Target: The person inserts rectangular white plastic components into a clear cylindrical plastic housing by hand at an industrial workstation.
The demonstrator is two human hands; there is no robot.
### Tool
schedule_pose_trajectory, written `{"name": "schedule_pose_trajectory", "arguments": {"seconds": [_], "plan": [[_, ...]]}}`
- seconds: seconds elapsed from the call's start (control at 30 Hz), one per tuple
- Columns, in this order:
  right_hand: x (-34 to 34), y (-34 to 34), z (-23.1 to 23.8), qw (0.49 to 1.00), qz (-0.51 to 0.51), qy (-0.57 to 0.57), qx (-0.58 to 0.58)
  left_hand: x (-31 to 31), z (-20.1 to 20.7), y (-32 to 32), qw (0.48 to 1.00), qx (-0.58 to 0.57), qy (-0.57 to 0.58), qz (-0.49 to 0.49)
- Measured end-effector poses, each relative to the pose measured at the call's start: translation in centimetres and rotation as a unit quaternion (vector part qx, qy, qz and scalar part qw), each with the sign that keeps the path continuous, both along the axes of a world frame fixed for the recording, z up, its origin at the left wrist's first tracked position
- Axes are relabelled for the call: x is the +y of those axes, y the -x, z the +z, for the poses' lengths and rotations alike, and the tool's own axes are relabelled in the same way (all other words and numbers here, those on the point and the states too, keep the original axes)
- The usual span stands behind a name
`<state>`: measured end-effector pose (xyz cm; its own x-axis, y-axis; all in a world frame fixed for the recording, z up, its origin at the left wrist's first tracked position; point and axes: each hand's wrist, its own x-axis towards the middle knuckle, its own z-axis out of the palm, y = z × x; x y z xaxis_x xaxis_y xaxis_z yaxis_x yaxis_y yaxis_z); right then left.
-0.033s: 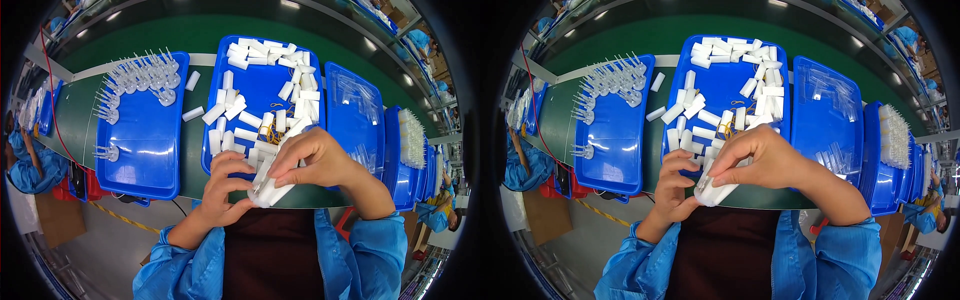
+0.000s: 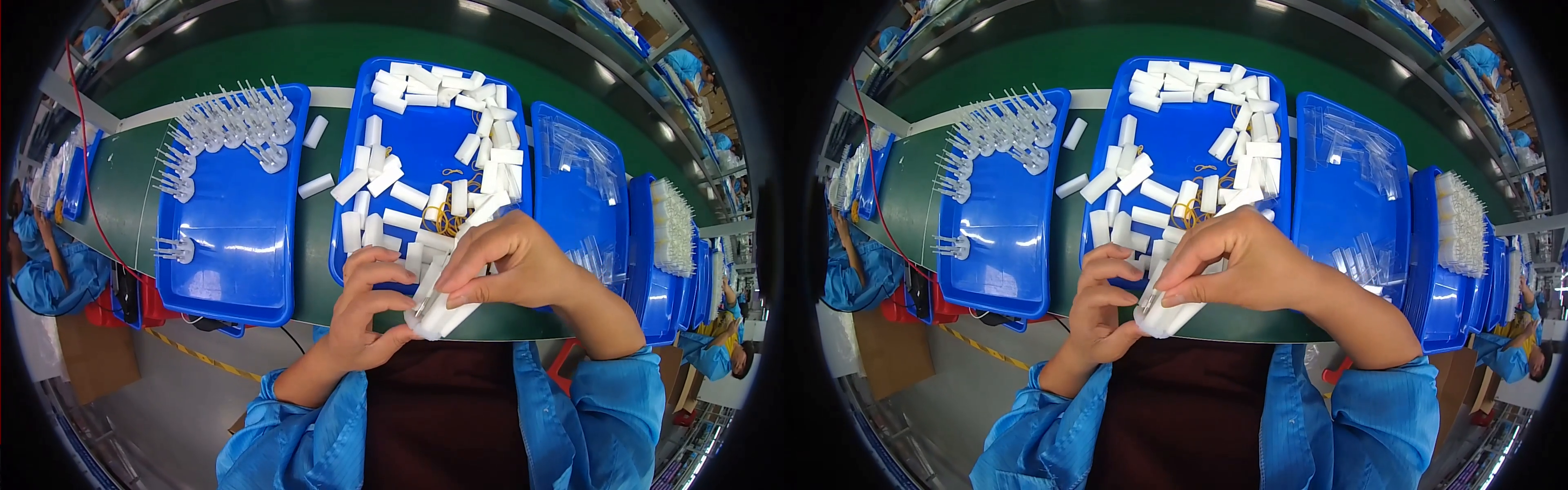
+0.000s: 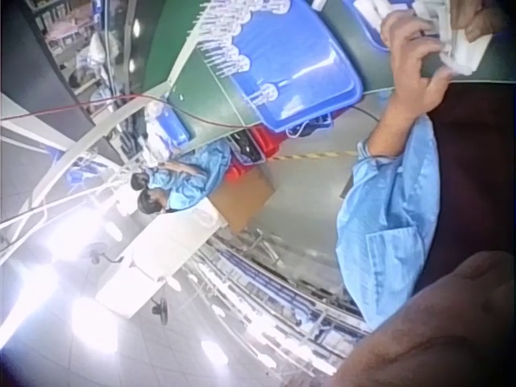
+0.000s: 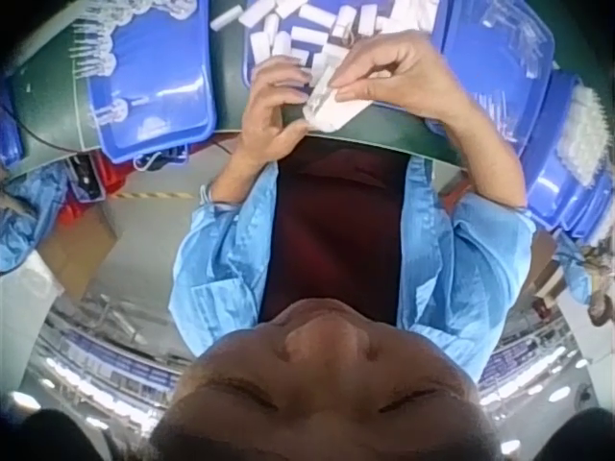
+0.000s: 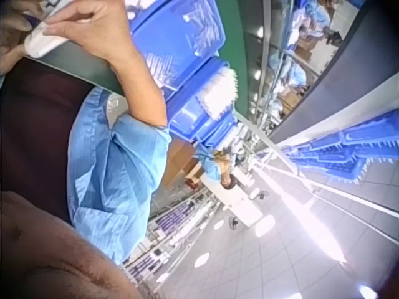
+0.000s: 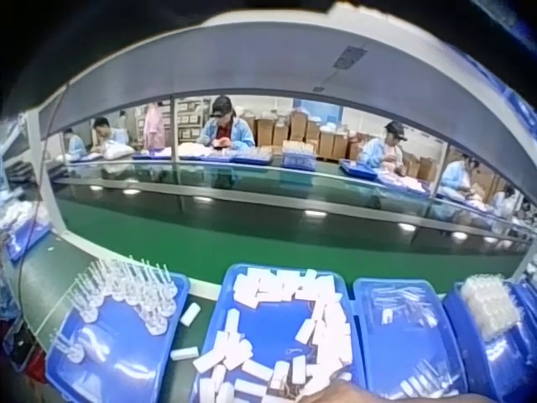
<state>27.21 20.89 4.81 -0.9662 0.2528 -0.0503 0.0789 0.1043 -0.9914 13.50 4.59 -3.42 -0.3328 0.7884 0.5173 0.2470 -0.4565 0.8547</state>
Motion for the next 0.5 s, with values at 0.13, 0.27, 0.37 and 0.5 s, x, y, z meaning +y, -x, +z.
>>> {"name": "schedule_pose_trajectory", "arguments": {"seconds": [0.13, 0.27, 0.37, 0.5], "plan": [[-0.5, 0.2, -0.1, 1.000, -0.003, -0.001, -0.008, -0.4, -0.3, 1.2, 0.995, 0.100, 0.011, -0.020], [-0.4, 0.9, -0.1, 0.999, 0.033, -0.021, 0.000, -0.7, -0.4, 1.4, 0.996, 0.081, -0.006, -0.045], [0.0, 2.2, 0.1, 0.998, -0.018, -0.054, 0.032, -0.7, 0.1, 1.8, 0.999, 0.031, -0.001, -0.026], [2.5, 5.6, -0.7, 0.950, -0.096, -0.281, -0.099, -0.6, -0.1, 2.4, 0.999, 0.042, -0.022, 0.001]]}}
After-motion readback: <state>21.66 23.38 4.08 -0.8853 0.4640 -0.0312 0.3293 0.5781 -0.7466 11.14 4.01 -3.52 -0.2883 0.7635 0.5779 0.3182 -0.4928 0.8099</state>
